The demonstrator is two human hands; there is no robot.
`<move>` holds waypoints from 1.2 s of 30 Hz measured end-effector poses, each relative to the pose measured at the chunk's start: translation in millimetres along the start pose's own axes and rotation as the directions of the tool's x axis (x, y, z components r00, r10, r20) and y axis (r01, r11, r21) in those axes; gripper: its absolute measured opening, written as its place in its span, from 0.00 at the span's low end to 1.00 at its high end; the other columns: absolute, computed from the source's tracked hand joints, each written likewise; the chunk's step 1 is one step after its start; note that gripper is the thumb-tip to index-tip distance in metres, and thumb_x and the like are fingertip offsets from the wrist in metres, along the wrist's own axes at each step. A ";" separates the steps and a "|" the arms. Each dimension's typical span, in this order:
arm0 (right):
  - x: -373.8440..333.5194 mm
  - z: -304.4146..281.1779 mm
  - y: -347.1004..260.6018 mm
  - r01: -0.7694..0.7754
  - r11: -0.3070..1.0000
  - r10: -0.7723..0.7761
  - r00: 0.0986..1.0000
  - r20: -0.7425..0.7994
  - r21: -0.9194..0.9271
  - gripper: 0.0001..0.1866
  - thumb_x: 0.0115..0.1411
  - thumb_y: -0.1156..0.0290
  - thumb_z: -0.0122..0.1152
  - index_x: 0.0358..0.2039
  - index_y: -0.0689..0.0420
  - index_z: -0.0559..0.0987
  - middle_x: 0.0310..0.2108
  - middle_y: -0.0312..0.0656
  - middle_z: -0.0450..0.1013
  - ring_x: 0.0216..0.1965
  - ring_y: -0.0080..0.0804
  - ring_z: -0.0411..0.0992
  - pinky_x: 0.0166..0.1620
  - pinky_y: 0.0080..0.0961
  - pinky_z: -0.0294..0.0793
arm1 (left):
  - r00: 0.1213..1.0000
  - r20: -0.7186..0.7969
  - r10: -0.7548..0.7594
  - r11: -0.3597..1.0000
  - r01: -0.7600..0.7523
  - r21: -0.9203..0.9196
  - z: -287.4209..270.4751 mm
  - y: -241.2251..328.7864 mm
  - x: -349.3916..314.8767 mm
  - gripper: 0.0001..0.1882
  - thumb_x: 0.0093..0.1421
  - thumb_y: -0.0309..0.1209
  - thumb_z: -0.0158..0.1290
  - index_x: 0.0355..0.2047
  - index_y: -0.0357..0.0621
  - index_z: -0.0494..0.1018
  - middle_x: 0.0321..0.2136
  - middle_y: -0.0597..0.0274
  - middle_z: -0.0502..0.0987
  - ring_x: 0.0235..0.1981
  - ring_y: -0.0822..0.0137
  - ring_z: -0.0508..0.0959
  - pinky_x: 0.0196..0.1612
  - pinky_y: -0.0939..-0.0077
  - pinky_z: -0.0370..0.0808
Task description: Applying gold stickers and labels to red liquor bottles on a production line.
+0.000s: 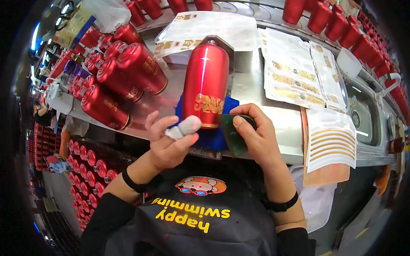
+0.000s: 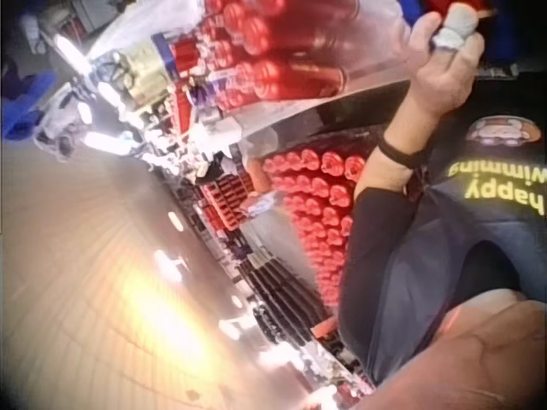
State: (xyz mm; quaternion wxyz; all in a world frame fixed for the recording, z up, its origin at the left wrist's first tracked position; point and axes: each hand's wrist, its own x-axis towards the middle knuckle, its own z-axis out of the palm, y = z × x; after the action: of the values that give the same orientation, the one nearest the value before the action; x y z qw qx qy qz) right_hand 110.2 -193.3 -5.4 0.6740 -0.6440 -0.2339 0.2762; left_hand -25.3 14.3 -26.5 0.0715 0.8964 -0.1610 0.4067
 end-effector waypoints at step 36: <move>-5.9 19.0 -17.8 0.186 0.957 -0.178 0.983 0.056 -0.223 0.10 0.56 0.73 0.60 0.37 0.63 0.74 0.27 0.38 0.74 0.29 0.21 0.70 0.33 0.21 0.71 | 0.906 0.136 -0.401 0.855 0.424 -0.298 7.7 8.9 33.1 0.34 0.47 0.28 0.59 0.56 0.39 0.64 0.57 0.38 0.64 0.58 0.43 0.64 0.62 0.51 0.52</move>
State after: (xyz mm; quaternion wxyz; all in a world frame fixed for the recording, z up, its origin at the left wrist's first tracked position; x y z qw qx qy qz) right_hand 94.4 -183.5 13.8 0.6144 -0.6876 -0.3337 0.1958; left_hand -2.5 -3.7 -6.7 0.2960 0.8998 -0.0315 0.3190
